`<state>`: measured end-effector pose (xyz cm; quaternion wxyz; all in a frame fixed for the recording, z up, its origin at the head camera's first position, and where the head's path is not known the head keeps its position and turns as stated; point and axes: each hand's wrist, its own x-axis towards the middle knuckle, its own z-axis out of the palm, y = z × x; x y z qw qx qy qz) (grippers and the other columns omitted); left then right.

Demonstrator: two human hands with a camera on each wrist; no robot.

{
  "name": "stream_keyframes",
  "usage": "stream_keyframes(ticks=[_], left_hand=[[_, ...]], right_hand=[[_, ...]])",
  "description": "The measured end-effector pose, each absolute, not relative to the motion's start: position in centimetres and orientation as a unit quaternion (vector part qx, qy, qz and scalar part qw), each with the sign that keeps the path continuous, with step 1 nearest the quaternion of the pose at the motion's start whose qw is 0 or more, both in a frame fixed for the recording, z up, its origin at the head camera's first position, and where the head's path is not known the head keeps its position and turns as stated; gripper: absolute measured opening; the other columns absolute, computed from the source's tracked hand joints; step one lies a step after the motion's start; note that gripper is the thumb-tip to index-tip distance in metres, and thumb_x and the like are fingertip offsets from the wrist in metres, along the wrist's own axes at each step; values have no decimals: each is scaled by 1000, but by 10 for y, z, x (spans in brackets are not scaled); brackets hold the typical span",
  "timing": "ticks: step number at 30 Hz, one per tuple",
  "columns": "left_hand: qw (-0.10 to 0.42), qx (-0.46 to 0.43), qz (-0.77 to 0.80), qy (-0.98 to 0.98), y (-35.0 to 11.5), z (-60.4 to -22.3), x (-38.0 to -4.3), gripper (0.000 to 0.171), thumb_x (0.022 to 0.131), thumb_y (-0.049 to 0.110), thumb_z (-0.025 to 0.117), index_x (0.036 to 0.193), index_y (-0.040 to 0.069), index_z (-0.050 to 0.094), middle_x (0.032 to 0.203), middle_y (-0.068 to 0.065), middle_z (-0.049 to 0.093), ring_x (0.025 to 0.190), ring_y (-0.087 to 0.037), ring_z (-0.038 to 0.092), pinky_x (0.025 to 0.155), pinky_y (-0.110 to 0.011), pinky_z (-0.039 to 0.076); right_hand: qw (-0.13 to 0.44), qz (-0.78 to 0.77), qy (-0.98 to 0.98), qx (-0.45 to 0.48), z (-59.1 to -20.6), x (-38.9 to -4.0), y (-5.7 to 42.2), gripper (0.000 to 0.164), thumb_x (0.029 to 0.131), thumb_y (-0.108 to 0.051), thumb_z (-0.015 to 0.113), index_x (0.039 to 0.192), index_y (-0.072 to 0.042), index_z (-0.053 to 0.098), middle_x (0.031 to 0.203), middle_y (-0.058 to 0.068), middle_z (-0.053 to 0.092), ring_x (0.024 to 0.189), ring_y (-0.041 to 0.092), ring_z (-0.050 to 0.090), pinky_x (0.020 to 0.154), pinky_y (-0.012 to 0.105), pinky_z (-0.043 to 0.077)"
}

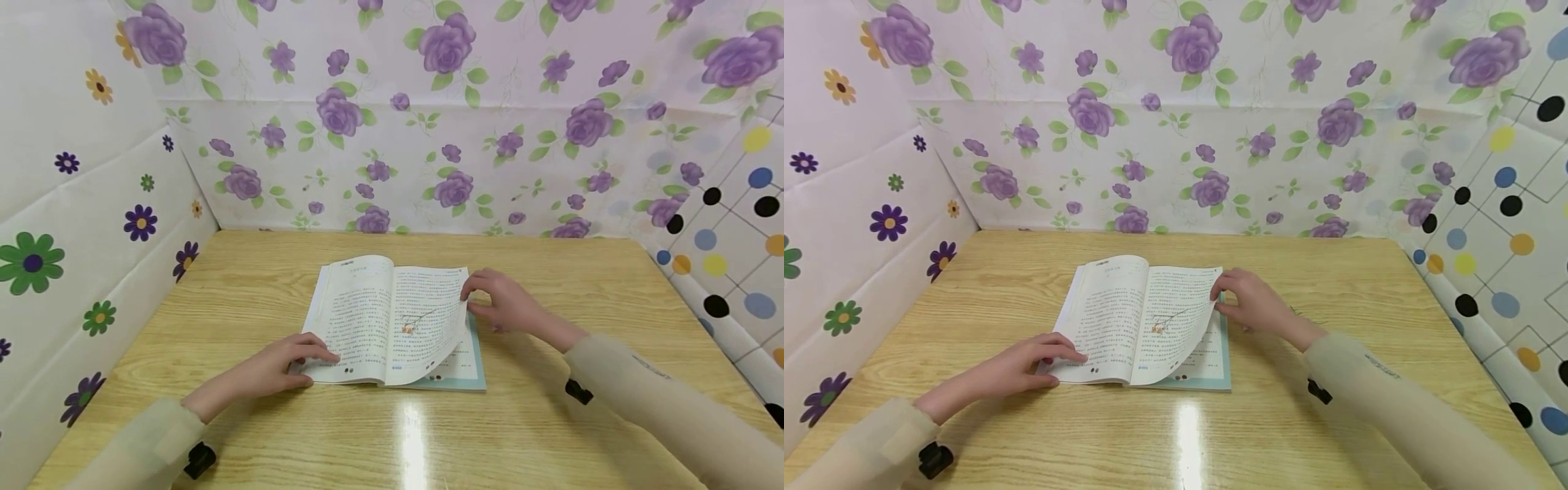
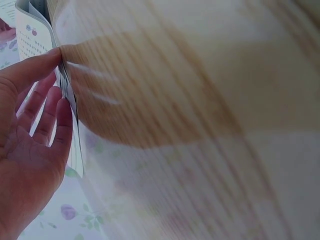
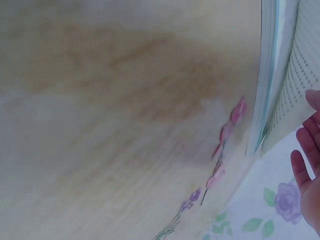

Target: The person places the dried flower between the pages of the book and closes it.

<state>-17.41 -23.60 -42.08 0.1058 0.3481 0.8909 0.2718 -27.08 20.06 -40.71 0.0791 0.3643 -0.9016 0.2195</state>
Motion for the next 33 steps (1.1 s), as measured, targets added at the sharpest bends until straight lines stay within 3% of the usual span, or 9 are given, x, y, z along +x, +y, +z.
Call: stream_keyframes(ticks=[33], left_hand=[[107,343,268,894,-236,-422,-174,46,87,10,73,129,26,65,125,2,60,107,-14,55,83,-25,45]], right_hand=[[121,167,-905,373,-381,-330,159,12,86,-10,75,98,-9,72,101,6,68,100,27,61,89,42,50]])
